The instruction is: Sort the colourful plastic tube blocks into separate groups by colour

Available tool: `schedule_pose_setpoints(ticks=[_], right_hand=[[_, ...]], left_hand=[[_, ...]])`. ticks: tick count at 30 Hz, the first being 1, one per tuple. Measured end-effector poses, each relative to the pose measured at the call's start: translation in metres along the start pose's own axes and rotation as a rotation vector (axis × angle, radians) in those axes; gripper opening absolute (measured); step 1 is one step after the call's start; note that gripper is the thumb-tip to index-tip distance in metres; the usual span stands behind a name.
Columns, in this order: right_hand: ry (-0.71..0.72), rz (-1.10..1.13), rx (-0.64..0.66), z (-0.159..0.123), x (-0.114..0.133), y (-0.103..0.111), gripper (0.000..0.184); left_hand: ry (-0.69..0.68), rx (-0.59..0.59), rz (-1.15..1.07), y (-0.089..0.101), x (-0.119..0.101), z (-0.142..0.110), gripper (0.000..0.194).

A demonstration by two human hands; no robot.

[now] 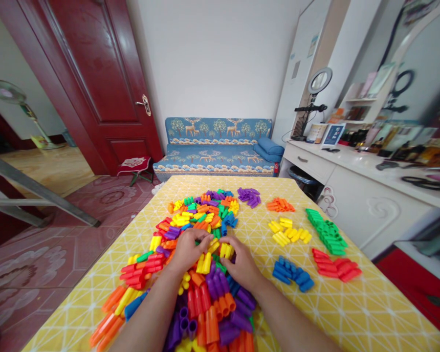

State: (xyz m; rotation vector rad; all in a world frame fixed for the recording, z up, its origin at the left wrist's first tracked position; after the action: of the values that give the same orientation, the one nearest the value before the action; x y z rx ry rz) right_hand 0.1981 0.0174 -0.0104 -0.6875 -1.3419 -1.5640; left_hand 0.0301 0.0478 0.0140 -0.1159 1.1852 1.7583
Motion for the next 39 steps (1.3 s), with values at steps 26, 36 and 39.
schedule_pose_setpoints(ticks=[26,36,39], right_hand=[[-0.044,0.304,0.028,0.001,-0.009,-0.001,0.045],[-0.057,0.038,-0.042,0.003,-0.008,0.000,0.031],[-0.012,-0.099,-0.082,0.002,-0.005,0.001,0.029]], left_hand=[[-0.075,0.012,0.097,-0.002,0.001,-0.002,0.029],[-0.068,-0.094,0.004,-0.003,0.005,-0.004,0.027],[-0.081,-0.114,-0.025,-0.002,0.004,-0.004,0.023]])
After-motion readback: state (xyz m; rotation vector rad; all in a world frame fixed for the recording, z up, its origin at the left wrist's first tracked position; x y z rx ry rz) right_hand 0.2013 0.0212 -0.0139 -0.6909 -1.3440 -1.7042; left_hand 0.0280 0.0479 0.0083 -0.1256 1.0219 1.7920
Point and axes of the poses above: each hand's wrist, its own z-axis towards the middle knuckle, its own y-axis out of the back of the hand, x = y × z, the point moved 4 cm from there along z, towards the middle knuckle, and after that the axes turned 12 degrees about -y, right-handed, at the moved point
